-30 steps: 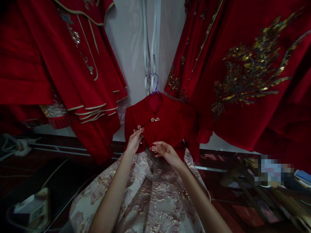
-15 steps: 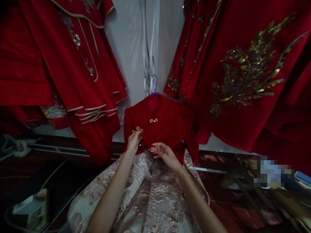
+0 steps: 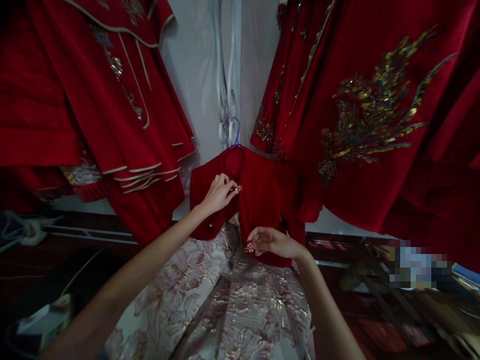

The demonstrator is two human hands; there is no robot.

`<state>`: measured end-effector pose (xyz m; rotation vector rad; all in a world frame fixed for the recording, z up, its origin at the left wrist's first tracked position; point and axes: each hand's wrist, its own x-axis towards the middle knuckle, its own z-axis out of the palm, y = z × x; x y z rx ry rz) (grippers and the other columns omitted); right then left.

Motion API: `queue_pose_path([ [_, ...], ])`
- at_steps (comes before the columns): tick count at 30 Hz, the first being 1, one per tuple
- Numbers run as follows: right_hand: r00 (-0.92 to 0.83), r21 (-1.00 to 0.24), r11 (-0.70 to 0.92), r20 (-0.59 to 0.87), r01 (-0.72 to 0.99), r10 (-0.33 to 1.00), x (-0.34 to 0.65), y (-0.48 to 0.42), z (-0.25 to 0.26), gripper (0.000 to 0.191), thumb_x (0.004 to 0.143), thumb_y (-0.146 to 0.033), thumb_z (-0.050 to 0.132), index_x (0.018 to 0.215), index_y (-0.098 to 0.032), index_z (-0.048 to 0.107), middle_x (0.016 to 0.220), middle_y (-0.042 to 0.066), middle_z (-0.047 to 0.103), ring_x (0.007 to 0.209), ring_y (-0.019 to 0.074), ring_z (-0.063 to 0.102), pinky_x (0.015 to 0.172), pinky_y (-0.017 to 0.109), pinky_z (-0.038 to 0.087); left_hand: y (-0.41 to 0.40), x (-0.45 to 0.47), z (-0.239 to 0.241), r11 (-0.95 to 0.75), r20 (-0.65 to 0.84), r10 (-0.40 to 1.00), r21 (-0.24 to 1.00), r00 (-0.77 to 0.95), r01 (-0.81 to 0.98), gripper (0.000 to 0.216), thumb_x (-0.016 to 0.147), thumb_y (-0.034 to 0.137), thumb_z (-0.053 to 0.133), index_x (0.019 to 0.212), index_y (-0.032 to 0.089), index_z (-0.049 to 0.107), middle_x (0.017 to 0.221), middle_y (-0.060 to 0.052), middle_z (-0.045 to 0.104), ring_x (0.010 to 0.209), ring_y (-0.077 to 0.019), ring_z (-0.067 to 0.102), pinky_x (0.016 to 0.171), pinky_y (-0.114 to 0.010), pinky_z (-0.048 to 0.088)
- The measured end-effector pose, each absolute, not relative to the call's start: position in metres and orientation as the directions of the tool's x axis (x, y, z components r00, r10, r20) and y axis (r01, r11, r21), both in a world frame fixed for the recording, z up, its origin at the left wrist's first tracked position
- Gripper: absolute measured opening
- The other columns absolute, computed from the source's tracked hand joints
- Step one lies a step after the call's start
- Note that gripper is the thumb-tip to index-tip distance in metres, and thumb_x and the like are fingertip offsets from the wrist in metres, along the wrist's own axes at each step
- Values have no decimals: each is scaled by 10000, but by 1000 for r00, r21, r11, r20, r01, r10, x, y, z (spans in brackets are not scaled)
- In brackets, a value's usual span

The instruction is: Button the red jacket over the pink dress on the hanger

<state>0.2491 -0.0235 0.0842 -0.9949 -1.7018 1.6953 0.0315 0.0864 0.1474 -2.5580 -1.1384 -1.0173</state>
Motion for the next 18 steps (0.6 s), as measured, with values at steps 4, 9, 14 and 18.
queue_pose_path([
  [4,-200,-984,154,134,90,971,234,-14,80,304,745,-391,643,967,-198,566,1003,54,576,872,150,571,759,331,526,95,32,157,-776,664,464,-15,586,631,147,863,297,489,900,186,578,971,-65,554,961,-202,493,973,-454,331],
  [9,133,-854,504,518,127,845,201,9,116,258,760,-384,622,941,-206,576,1033,61,607,1004,181,564,923,368,462,110,27,156,-883,654,317,-60,687,465,234,917,246,359,956,210,587,810,3,599,817,-141,558,1083,-462,226],
  [14,11,-870,493,493,21,870,163,51,165,412,798,-428,549,1158,-231,514,1238,66,553,1165,199,495,1027,381,364,116,22,150,-843,648,503,220,572,492,228,873,269,409,891,171,615,738,-69,617,838,-204,588,1000,-429,301],
  [18,198,-916,221,298,336,934,142,78,171,545,842,-413,468,1285,-110,374,1284,196,469,1246,302,394,1037,484,294,121,11,149,-625,547,781,698,302,351,217,661,251,644,486,207,522,488,-60,520,845,-285,593,1041,-433,216],
])
